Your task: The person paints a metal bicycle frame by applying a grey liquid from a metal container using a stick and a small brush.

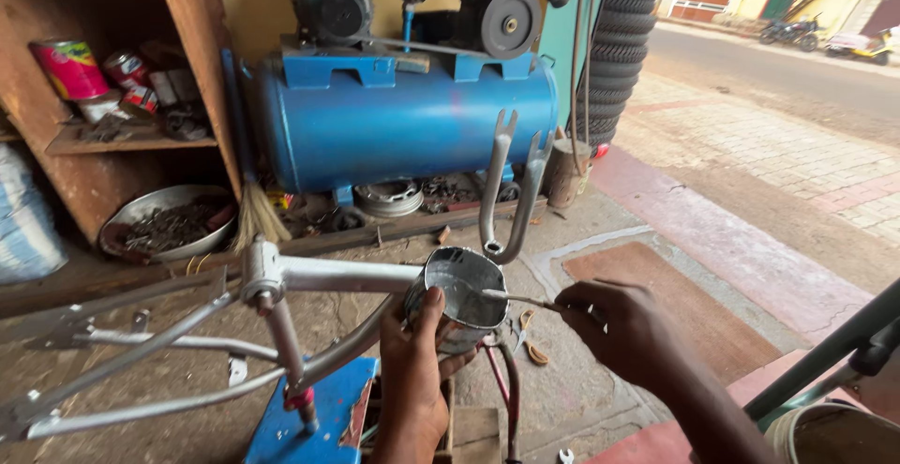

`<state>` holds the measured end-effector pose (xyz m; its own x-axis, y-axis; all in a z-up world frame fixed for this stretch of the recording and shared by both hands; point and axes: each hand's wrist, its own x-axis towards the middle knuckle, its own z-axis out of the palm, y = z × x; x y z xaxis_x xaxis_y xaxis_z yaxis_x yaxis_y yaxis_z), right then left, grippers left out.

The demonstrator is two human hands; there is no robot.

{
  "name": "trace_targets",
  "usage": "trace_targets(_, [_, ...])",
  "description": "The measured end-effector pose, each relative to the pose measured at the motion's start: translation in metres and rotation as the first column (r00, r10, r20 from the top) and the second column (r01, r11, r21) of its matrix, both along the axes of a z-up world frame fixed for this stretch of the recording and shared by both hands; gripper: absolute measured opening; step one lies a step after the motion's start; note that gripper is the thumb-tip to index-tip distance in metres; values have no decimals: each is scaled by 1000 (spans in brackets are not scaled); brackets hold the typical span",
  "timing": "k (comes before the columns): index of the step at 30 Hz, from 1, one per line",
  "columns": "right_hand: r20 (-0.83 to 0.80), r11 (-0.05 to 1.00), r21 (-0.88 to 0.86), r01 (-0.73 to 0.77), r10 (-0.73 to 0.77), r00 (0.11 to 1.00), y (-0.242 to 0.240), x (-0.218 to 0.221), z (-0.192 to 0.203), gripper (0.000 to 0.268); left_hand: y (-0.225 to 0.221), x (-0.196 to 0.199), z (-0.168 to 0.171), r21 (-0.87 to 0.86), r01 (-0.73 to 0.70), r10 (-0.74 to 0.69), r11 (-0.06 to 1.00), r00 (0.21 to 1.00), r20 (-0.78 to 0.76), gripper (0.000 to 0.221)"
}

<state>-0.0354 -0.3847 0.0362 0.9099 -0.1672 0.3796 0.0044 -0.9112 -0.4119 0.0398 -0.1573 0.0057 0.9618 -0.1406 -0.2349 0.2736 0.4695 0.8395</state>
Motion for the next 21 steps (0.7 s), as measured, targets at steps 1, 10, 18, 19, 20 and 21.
trace_targets(1, [-6, 994, 103, 43, -43, 999, -5, 0, -12, 20, -2, 1, -2, -23, 5, -6, 1000, 1000, -24, 59])
trace_targets(10, [167, 769, 638, -47, -79, 983, -74, 48, -57, 29, 3, 22, 6, -31, 146, -149, 989, 976, -158, 63])
trace_targets(18, [341, 993, -84, 82, -49, 939, -69, 51, 26, 16, 2, 29, 2, -2, 99, -98, 995, 985, -141, 76])
trace_targets(19, [379, 991, -124, 58, -7, 925, -65, 50, 28, 16, 1, 29, 1, -2, 87, -87, 996, 985, -149, 76])
trace_targets(20, [416, 986, -165, 38, 35, 909, -61, 50, 27, 16, -1, 29, 1, -3, 78, -77, 997, 985, -155, 75])
trace_targets(21, [397, 985, -168, 47, 24, 918, -57, 51, 23, 14, -2, 28, 1, -4, 68, -68, 998, 985, -162, 75])
